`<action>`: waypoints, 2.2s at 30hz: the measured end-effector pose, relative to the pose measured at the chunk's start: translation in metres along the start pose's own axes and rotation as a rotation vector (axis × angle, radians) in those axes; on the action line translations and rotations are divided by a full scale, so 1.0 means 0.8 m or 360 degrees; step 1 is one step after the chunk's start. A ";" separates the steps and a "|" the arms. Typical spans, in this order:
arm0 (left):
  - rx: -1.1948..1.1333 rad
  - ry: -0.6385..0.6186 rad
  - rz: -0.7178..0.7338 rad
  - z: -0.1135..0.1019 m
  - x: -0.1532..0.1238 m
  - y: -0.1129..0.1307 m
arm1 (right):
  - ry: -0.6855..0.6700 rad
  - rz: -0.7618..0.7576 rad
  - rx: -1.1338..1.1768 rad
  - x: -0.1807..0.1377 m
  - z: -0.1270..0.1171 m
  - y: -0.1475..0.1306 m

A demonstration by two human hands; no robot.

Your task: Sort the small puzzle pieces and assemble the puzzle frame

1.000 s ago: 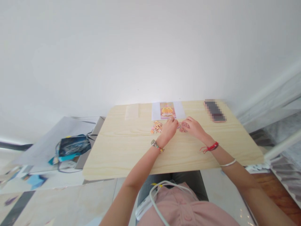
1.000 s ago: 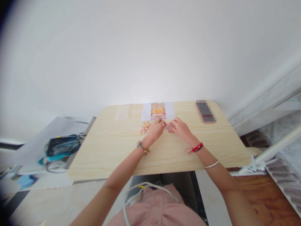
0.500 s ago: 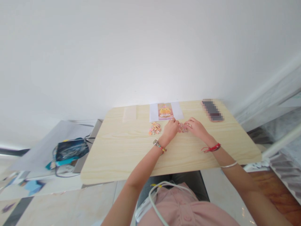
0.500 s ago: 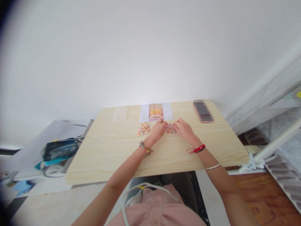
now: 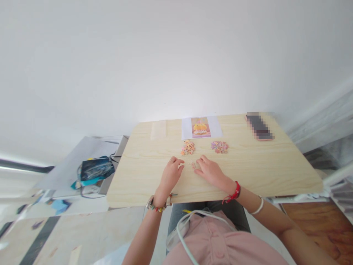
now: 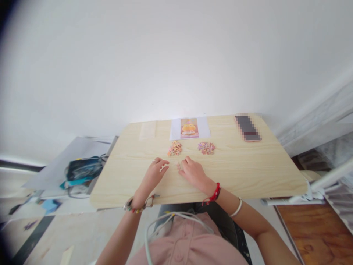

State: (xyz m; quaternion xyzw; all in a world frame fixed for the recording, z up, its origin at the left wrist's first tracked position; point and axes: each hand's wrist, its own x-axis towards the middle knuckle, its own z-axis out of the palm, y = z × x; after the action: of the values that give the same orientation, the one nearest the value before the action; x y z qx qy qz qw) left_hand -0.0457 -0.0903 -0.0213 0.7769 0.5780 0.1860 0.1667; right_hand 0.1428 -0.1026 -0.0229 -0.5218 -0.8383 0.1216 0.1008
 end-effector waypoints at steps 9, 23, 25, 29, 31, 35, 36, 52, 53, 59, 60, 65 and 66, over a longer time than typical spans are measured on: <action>0.0045 -0.0112 0.0043 0.016 0.009 0.019 | -0.0016 -0.0118 0.0108 0.018 0.003 0.016; 0.0080 -0.0122 0.0041 0.021 0.006 0.029 | 0.0026 -0.0080 0.0175 0.009 -0.002 0.031; 0.0084 -0.0139 0.0044 0.022 0.006 0.034 | 0.0017 -0.0090 0.0177 0.009 0.000 0.032; 0.0138 -0.0194 -0.0024 0.027 0.008 0.042 | -0.0022 -0.0121 0.0151 0.012 0.004 0.035; 0.0149 -0.0203 -0.0034 0.029 0.009 0.043 | -0.0025 -0.0132 0.0122 0.014 0.006 0.037; 0.0121 -0.0197 -0.0023 0.034 0.010 0.040 | -0.0046 -0.0172 0.0040 0.014 0.009 0.039; 0.0103 -0.0194 -0.0020 0.034 0.010 0.038 | -0.0048 -0.0180 0.0025 0.013 0.009 0.039; -0.0027 0.0142 0.0021 -0.001 0.064 -0.024 | 0.0153 -0.0328 0.0042 0.094 -0.003 0.022; -0.0021 0.0141 0.0019 -0.001 0.067 -0.027 | 0.0143 -0.0328 0.0064 0.095 -0.003 0.022; -0.0040 0.0125 0.0012 0.008 0.072 -0.035 | -0.0094 -0.0439 0.0161 0.069 -0.012 0.020; -0.0046 0.0129 0.0009 0.009 0.070 -0.034 | -0.0125 -0.0438 0.0148 0.064 -0.013 0.019; -0.0107 0.0172 0.0038 0.004 0.052 -0.024 | -0.0109 -0.0431 0.0047 0.055 -0.010 0.016; -0.0129 0.0168 0.0077 0.003 0.046 -0.021 | -0.0089 -0.0440 0.0048 0.055 -0.008 0.016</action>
State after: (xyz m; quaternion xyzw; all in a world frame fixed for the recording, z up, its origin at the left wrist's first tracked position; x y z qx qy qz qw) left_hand -0.0486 -0.0505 -0.0275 0.7723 0.5591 0.2539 0.1626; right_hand 0.1366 -0.0570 -0.0190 -0.3961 -0.9028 0.1335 0.1011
